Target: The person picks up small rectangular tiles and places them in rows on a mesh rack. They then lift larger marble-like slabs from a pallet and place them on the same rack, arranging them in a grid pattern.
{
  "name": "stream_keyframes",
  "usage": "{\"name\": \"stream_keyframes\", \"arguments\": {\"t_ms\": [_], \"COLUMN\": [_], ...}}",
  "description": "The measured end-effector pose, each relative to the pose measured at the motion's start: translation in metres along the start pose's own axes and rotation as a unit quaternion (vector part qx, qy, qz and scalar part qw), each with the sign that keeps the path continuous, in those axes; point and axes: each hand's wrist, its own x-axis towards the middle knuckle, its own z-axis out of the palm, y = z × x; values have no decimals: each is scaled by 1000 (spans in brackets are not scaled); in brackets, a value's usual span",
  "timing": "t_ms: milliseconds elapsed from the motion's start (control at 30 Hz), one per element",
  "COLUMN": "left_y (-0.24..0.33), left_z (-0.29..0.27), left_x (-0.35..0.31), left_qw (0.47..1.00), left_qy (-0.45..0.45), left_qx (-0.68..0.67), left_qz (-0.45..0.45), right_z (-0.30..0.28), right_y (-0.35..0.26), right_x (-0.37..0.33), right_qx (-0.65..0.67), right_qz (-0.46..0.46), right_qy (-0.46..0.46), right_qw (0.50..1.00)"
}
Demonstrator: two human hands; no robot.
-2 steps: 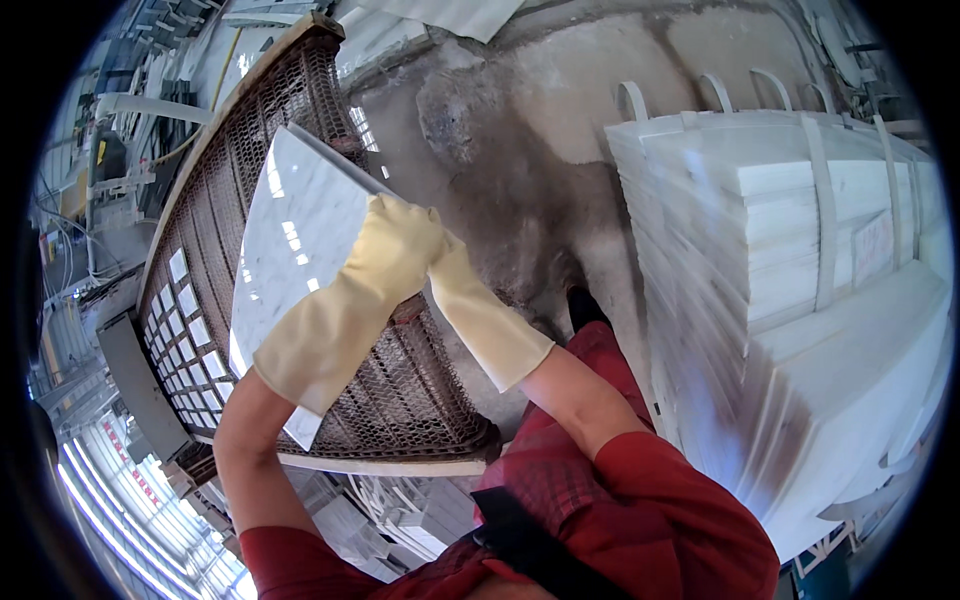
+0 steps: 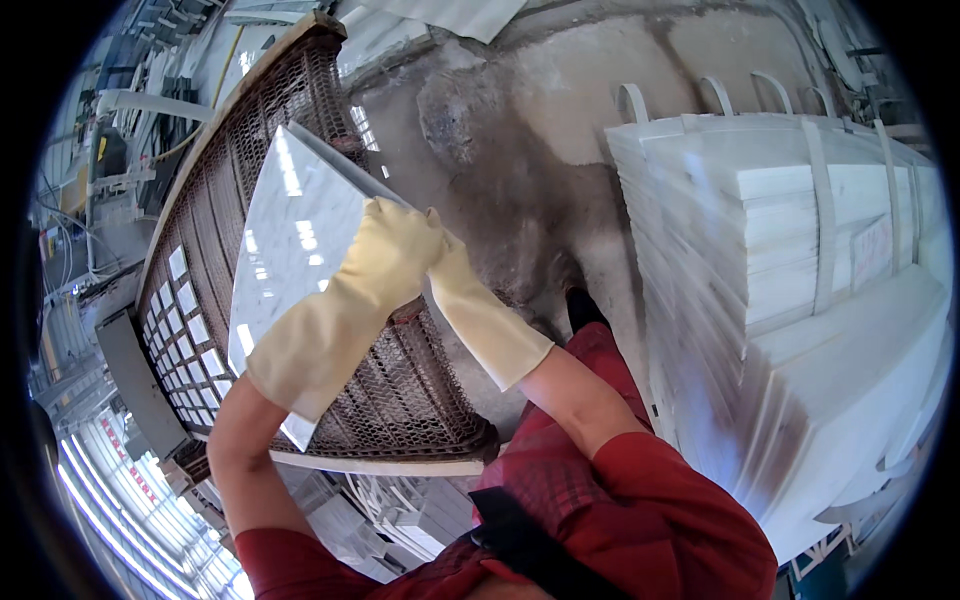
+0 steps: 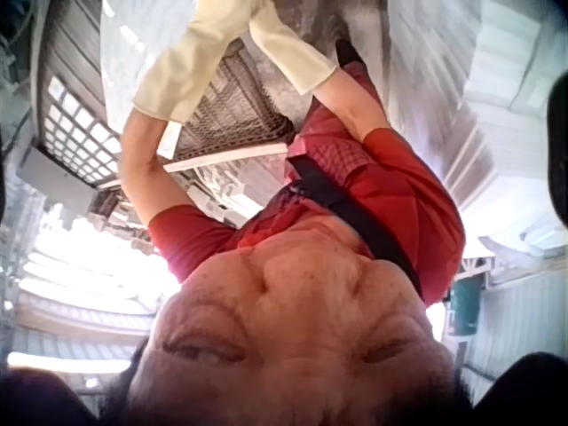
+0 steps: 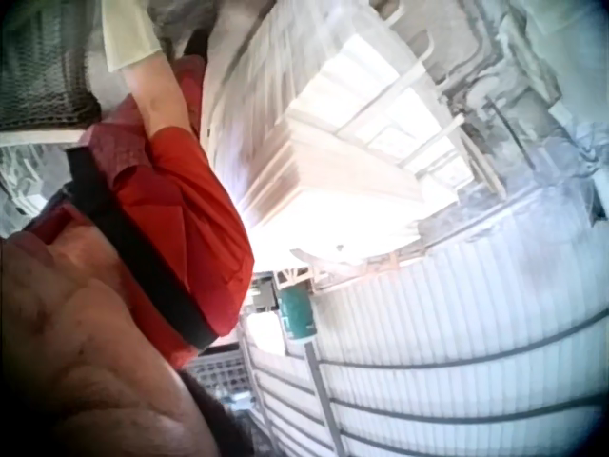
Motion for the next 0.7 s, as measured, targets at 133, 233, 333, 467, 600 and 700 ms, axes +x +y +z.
{"name": "stream_keyframes", "arguments": {"t_ms": [133,233,333,467,600,700], "left_y": [2,7,-5,21,21,25], "left_z": [31,4,-12,-5,19,18], "left_x": [-38,-77,-111,-112,-112,-127], "left_qw": [979,991,984,949,950,939], "left_qy": [19,75,176,274,242,287], "left_qx": [-162,-85,-30,-58,-154,-40], "left_qz": [-119,-66,-25,-143,-125,-185], "right_z": [7,-22,-27,-12,-29,-18], "right_y": [-45,-48,-42,17,44,53], "right_x": [-40,-67,-105,-118,-114,-103], "right_qx": [30,-98,-281,-376,-392,-363], "right_qz": [85,-25,-121,-219,-93,-29], "right_qy": [-13,-66,-186,-337,-355,-331], "right_qw": [996,993,934,835,844,870]}}
